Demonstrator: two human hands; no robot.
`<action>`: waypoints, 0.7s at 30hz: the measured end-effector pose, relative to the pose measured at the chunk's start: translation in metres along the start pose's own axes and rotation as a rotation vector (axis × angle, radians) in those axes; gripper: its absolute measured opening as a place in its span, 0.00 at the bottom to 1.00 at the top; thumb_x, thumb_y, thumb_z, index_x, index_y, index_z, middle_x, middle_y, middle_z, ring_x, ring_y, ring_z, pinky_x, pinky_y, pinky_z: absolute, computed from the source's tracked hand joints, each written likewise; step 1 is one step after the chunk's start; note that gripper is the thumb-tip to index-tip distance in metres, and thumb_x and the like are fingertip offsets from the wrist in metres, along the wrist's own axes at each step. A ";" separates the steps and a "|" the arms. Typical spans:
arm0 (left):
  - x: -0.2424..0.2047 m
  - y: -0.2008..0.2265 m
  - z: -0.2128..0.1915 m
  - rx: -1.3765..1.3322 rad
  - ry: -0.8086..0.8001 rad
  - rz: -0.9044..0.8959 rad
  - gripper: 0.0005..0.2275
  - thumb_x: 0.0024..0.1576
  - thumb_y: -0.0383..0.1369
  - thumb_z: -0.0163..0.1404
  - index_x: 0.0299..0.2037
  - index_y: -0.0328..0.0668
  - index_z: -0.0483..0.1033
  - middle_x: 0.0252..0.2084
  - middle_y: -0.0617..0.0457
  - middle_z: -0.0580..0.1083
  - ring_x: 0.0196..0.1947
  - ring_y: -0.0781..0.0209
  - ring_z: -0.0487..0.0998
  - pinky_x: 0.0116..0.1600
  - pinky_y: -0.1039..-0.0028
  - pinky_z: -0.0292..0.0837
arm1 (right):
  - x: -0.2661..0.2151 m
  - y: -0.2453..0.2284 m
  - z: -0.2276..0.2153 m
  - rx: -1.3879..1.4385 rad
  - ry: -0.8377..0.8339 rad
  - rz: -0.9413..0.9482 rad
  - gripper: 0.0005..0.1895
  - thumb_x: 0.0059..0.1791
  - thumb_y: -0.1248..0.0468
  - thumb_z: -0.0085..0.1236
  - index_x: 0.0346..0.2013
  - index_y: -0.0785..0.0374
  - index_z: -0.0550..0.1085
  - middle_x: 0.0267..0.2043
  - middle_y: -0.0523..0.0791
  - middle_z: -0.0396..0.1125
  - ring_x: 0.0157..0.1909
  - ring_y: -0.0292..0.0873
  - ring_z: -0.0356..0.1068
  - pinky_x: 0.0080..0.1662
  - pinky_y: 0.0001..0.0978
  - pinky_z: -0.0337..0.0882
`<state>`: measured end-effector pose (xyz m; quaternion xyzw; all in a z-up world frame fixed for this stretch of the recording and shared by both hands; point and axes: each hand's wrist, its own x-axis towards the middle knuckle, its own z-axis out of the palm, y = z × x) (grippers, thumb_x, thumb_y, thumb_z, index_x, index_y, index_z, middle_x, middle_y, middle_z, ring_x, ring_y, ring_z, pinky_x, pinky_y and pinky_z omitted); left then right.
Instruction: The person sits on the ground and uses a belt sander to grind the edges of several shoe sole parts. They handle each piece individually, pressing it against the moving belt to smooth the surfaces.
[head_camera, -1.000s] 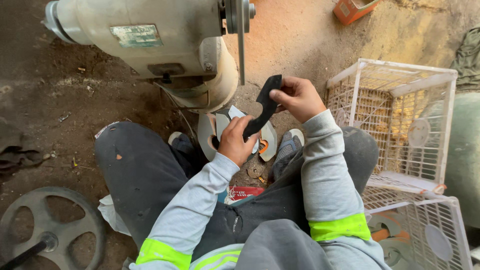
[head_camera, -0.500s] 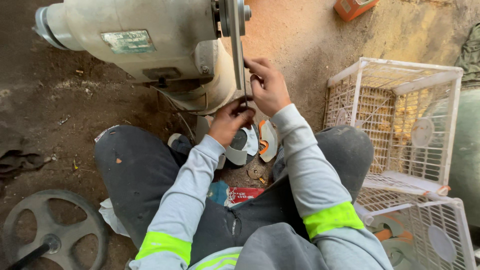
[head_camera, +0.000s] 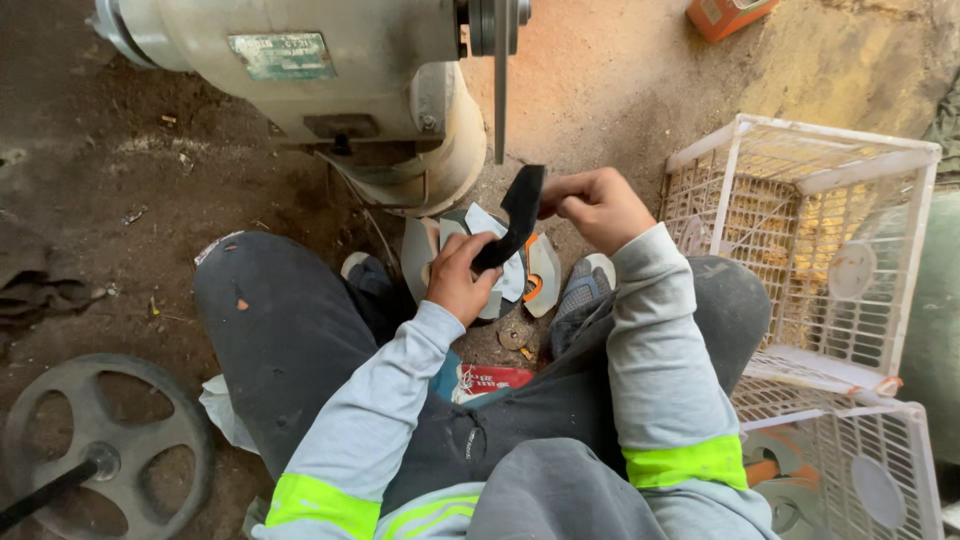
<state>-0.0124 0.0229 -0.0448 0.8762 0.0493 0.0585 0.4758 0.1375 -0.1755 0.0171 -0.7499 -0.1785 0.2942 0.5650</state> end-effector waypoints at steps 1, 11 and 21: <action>0.002 0.001 0.000 -0.053 -0.029 -0.011 0.22 0.50 0.26 0.63 0.57 0.37 0.77 0.46 0.49 0.75 0.39 0.62 0.79 0.41 0.73 0.77 | -0.002 0.003 -0.004 0.078 0.002 0.032 0.22 0.49 0.77 0.41 0.51 0.69 0.80 0.42 0.48 0.78 0.44 0.39 0.78 0.50 0.33 0.77; 0.076 0.007 -0.017 -0.652 -0.300 -0.195 0.20 0.59 0.33 0.57 0.60 0.32 0.73 0.35 0.55 0.75 0.31 0.70 0.73 0.37 0.77 0.71 | 0.055 -0.003 0.041 -0.297 0.450 -0.369 0.26 0.45 0.78 0.44 0.56 0.66 0.76 0.48 0.51 0.72 0.48 0.49 0.74 0.51 0.37 0.73; 0.058 -0.007 -0.012 -0.710 -0.356 -0.171 0.12 0.63 0.32 0.57 0.50 0.30 0.76 0.33 0.55 0.76 0.30 0.68 0.73 0.39 0.76 0.72 | 0.046 0.005 0.063 -0.493 0.513 -0.402 0.30 0.42 0.79 0.45 0.59 0.67 0.75 0.50 0.51 0.67 0.54 0.54 0.63 0.60 0.41 0.63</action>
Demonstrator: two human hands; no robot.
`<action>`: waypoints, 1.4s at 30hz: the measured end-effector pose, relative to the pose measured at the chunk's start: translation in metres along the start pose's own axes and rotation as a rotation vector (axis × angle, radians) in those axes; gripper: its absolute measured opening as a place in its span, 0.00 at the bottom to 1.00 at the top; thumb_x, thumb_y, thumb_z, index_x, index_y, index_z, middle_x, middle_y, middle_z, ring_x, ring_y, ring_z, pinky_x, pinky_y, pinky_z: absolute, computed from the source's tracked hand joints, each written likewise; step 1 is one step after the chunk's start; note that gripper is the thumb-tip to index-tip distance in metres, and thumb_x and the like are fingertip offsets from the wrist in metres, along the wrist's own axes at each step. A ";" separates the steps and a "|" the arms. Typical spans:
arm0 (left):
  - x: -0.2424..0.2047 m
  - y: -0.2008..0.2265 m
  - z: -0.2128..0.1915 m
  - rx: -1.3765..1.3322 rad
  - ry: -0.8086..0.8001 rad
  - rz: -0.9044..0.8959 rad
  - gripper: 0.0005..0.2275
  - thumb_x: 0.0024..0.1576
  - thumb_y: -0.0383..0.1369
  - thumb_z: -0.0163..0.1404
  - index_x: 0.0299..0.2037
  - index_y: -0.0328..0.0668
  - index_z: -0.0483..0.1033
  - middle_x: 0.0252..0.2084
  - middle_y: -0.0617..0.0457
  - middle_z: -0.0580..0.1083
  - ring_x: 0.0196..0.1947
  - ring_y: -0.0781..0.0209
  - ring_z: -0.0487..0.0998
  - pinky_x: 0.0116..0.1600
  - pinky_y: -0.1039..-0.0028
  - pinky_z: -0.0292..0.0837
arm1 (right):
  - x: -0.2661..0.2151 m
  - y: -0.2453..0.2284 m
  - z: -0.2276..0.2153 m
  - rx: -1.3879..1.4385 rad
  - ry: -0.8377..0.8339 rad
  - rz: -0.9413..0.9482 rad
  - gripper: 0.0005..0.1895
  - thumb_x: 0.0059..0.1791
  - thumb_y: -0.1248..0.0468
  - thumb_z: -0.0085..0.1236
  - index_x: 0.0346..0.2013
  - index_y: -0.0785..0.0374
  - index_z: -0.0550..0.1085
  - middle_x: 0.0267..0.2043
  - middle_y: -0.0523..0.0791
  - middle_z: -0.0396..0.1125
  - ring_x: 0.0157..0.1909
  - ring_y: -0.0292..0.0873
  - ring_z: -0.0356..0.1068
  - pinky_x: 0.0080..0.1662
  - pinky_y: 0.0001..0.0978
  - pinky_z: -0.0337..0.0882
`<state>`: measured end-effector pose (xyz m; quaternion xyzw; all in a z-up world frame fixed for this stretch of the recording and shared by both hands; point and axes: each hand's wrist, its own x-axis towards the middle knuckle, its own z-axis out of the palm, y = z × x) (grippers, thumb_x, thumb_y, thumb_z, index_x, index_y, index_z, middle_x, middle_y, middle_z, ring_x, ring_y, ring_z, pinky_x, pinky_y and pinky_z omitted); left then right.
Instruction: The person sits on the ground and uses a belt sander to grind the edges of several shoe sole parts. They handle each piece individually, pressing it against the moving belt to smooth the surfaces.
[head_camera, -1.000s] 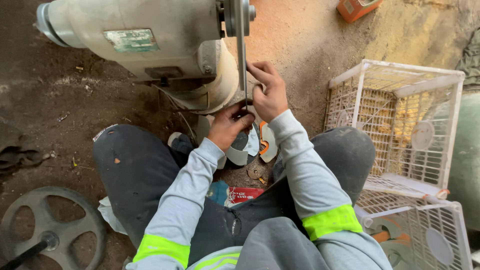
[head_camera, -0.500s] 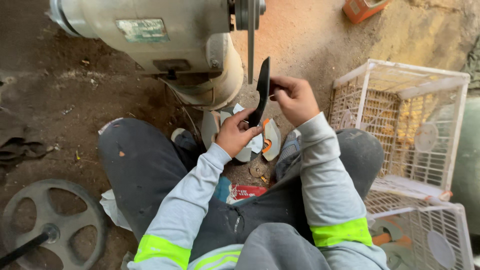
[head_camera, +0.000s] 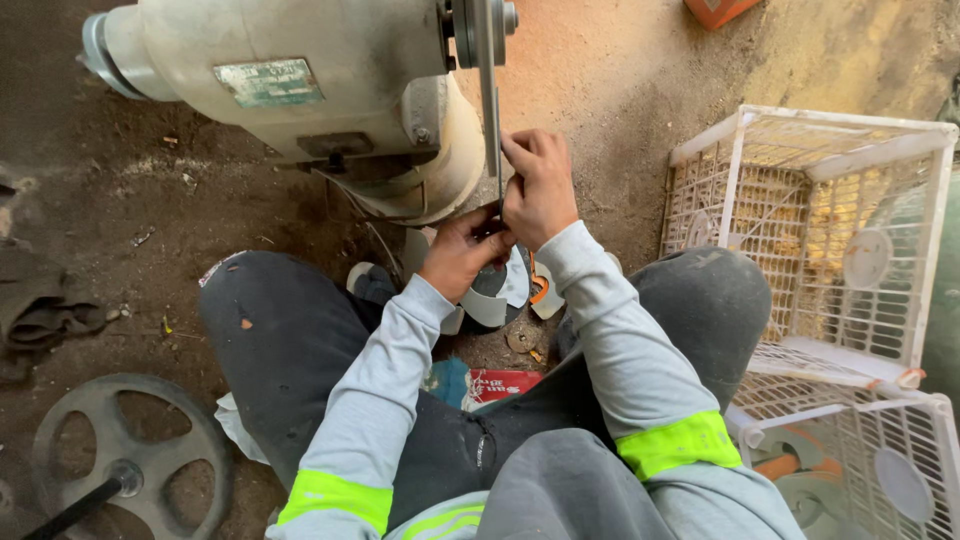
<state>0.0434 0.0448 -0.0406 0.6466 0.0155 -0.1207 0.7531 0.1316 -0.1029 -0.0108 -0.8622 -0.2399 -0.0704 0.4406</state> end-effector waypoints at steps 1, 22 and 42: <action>-0.008 -0.004 0.003 -0.022 0.009 -0.035 0.14 0.61 0.32 0.57 0.53 0.32 0.75 0.34 0.54 0.76 0.30 0.68 0.74 0.38 0.75 0.72 | -0.006 -0.003 -0.004 -0.002 0.002 -0.013 0.30 0.41 0.79 0.46 0.58 0.68 0.75 0.50 0.51 0.67 0.54 0.54 0.63 0.60 0.42 0.63; -0.052 0.046 0.041 0.648 0.234 0.239 0.22 0.51 0.33 0.66 0.55 0.40 0.75 0.45 0.47 0.77 0.41 0.55 0.81 0.45 0.70 0.76 | -0.013 0.033 -0.078 0.707 -0.346 0.666 0.13 0.54 0.70 0.43 0.48 0.70 0.76 0.38 0.44 0.75 0.37 0.38 0.77 0.44 0.32 0.80; -0.030 0.034 0.058 1.061 0.419 0.489 0.23 0.41 0.40 0.68 0.41 0.37 0.74 0.40 0.39 0.75 0.41 0.39 0.77 0.47 0.59 0.72 | -0.012 0.017 -0.116 0.056 -0.522 0.391 0.14 0.48 0.68 0.59 0.49 0.67 0.78 0.35 0.52 0.76 0.33 0.42 0.77 0.38 0.34 0.76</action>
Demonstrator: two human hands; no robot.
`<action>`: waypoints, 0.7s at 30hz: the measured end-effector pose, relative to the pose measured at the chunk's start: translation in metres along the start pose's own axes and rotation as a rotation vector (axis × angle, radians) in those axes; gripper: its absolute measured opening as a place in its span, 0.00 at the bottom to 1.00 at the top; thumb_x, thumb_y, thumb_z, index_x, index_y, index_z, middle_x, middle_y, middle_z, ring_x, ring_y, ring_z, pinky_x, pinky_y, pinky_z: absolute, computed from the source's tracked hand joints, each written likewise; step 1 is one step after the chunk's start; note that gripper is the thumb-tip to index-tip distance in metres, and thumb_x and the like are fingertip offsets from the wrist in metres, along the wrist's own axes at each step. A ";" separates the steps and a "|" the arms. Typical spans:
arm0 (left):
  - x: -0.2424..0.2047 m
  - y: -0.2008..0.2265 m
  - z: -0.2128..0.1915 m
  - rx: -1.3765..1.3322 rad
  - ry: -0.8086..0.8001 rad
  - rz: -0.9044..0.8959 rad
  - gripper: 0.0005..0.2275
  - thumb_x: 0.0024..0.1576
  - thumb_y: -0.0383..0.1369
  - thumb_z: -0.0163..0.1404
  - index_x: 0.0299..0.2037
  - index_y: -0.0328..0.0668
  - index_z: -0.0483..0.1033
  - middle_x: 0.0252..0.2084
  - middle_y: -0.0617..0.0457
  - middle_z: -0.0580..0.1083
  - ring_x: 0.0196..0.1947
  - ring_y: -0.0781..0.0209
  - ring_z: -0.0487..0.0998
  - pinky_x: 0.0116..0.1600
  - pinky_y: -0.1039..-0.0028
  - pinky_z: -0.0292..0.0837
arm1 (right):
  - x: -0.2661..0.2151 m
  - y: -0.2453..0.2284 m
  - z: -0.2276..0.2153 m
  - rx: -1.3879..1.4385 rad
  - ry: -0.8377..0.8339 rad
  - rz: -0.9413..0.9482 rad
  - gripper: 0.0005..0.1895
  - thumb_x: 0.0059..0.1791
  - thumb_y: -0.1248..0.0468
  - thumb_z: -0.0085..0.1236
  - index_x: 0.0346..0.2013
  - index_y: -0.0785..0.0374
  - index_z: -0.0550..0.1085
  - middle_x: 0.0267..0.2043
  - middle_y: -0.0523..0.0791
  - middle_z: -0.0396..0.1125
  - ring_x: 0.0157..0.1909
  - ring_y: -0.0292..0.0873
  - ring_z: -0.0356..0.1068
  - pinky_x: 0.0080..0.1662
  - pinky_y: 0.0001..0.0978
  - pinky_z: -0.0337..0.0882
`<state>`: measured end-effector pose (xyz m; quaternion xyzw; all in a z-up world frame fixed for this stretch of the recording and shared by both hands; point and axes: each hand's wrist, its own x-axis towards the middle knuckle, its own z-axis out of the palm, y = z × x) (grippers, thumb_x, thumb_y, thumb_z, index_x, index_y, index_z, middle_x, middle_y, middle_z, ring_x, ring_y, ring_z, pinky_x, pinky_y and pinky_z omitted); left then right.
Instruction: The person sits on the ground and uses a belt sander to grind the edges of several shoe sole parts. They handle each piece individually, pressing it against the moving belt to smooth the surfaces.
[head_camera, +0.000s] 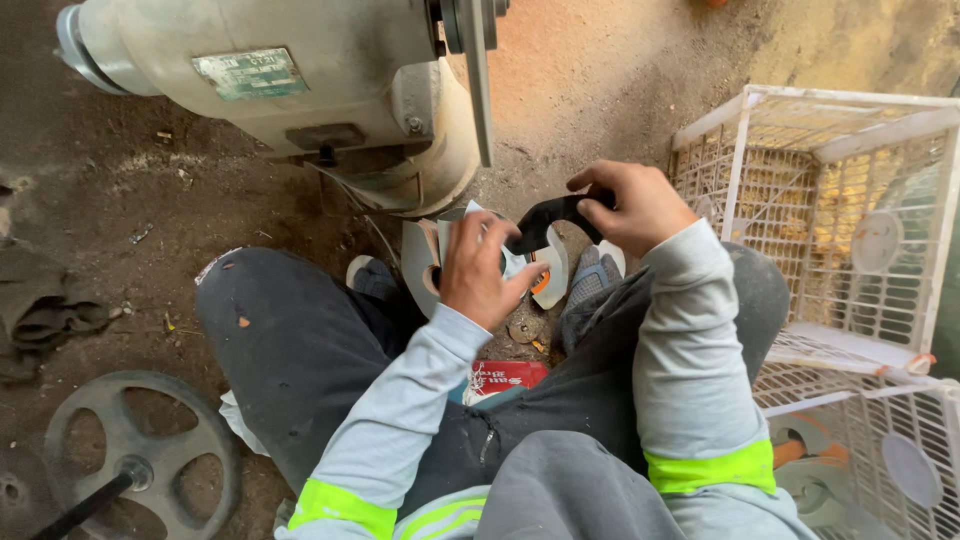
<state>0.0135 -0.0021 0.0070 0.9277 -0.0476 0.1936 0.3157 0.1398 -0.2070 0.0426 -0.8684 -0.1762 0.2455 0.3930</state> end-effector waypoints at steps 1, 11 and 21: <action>0.000 -0.002 -0.004 -0.078 -0.047 -0.013 0.28 0.42 0.40 0.68 0.47 0.31 0.71 0.43 0.36 0.74 0.44 0.37 0.77 0.49 0.58 0.72 | -0.002 0.001 -0.003 0.055 -0.038 0.022 0.15 0.48 0.68 0.59 0.49 0.67 0.77 0.34 0.51 0.76 0.32 0.42 0.77 0.38 0.34 0.77; 0.015 -0.025 0.004 -1.001 -0.454 -0.717 0.21 0.57 0.34 0.57 0.57 0.28 0.72 0.40 0.46 0.79 0.33 0.62 0.81 0.35 0.71 0.77 | 0.032 -0.019 0.021 0.764 0.067 -0.162 0.16 0.58 0.65 0.42 0.55 0.68 0.75 0.47 0.47 0.77 0.46 0.42 0.78 0.50 0.33 0.80; 0.036 -0.057 0.007 -1.291 -0.399 -0.645 0.22 0.63 0.38 0.54 0.61 0.26 0.71 0.40 0.46 0.78 0.31 0.63 0.77 0.35 0.75 0.73 | 0.063 -0.033 0.070 0.360 0.384 -0.401 0.34 0.43 0.82 0.37 0.63 0.66 0.73 0.57 0.50 0.69 0.59 0.45 0.71 0.60 0.28 0.68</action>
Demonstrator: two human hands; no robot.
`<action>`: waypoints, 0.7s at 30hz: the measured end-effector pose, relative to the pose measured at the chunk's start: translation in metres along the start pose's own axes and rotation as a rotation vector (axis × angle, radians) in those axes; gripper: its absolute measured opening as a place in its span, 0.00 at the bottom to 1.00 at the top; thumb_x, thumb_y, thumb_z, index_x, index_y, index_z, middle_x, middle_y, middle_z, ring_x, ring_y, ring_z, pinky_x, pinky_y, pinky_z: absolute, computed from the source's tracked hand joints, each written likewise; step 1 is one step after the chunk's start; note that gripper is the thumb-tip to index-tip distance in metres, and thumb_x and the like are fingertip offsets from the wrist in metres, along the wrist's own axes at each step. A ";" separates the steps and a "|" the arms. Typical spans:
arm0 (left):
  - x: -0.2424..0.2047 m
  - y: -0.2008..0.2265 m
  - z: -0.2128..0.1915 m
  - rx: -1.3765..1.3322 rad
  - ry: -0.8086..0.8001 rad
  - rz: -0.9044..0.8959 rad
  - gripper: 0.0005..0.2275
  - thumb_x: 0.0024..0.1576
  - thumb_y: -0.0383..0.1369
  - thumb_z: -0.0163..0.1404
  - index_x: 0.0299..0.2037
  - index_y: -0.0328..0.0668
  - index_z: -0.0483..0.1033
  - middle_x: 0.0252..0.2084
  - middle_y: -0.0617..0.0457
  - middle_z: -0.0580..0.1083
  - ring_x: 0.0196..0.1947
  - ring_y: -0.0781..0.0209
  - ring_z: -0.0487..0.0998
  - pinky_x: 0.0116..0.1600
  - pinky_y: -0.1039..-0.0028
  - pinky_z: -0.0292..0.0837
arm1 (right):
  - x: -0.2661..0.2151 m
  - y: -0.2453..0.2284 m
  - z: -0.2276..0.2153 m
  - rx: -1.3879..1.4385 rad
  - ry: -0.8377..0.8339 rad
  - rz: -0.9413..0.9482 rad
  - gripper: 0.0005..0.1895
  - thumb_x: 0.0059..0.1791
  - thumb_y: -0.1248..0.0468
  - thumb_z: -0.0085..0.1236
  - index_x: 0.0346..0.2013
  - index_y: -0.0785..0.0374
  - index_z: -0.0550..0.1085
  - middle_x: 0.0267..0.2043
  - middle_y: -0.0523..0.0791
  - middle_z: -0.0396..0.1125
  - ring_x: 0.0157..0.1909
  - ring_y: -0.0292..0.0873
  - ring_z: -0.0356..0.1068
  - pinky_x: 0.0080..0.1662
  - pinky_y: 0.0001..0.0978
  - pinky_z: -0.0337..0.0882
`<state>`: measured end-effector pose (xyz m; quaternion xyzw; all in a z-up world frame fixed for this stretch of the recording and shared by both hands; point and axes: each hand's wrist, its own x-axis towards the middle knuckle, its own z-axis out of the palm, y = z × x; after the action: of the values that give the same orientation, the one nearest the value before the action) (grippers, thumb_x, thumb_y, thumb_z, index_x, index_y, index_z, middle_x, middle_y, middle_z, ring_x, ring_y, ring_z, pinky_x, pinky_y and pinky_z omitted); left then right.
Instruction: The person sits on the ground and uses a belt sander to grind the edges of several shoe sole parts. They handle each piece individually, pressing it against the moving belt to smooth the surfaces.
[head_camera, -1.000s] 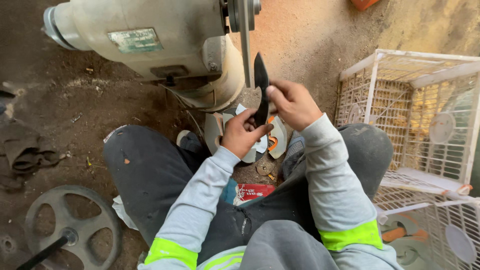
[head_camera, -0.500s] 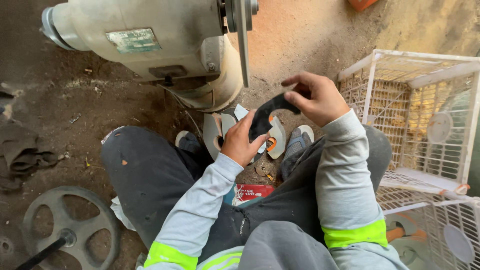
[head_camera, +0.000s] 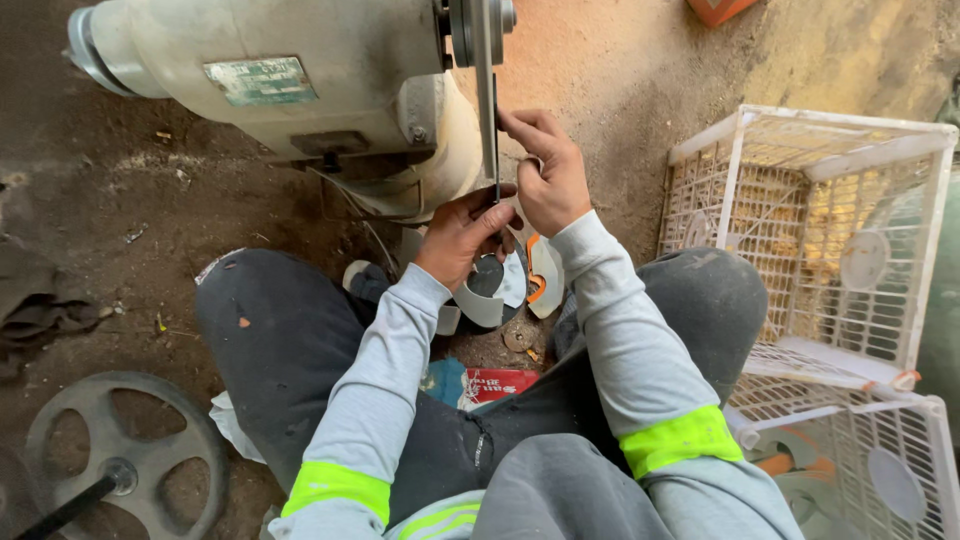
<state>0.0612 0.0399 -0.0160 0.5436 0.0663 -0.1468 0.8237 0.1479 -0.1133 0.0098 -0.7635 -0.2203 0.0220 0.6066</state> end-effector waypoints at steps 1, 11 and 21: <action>0.001 -0.002 -0.001 -0.029 -0.018 -0.001 0.21 0.64 0.38 0.53 0.61 0.26 0.71 0.40 0.47 0.77 0.31 0.64 0.77 0.35 0.75 0.73 | 0.001 0.001 0.000 0.013 0.002 -0.034 0.35 0.43 0.82 0.37 0.63 0.67 0.73 0.58 0.50 0.68 0.61 0.45 0.70 0.62 0.29 0.68; -0.033 -0.058 0.007 0.684 0.222 -0.046 0.26 0.55 0.37 0.60 0.60 0.28 0.67 0.39 0.43 0.80 0.30 0.60 0.80 0.36 0.71 0.76 | -0.015 0.013 -0.046 0.005 -0.466 0.588 0.22 0.48 0.76 0.41 0.49 0.64 0.81 0.43 0.44 0.79 0.47 0.41 0.78 0.48 0.33 0.76; -0.006 -0.015 -0.006 -0.017 -0.089 -0.042 0.19 0.64 0.37 0.51 0.59 0.28 0.71 0.41 0.49 0.78 0.33 0.62 0.79 0.38 0.72 0.78 | 0.001 -0.004 -0.006 -0.205 -0.047 -0.023 0.23 0.47 0.78 0.45 0.53 0.70 0.77 0.45 0.53 0.73 0.46 0.48 0.76 0.50 0.35 0.74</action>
<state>0.0513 0.0409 -0.0295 0.5282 0.0422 -0.1876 0.8271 0.1494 -0.1182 0.0155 -0.8182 -0.2442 0.0102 0.5203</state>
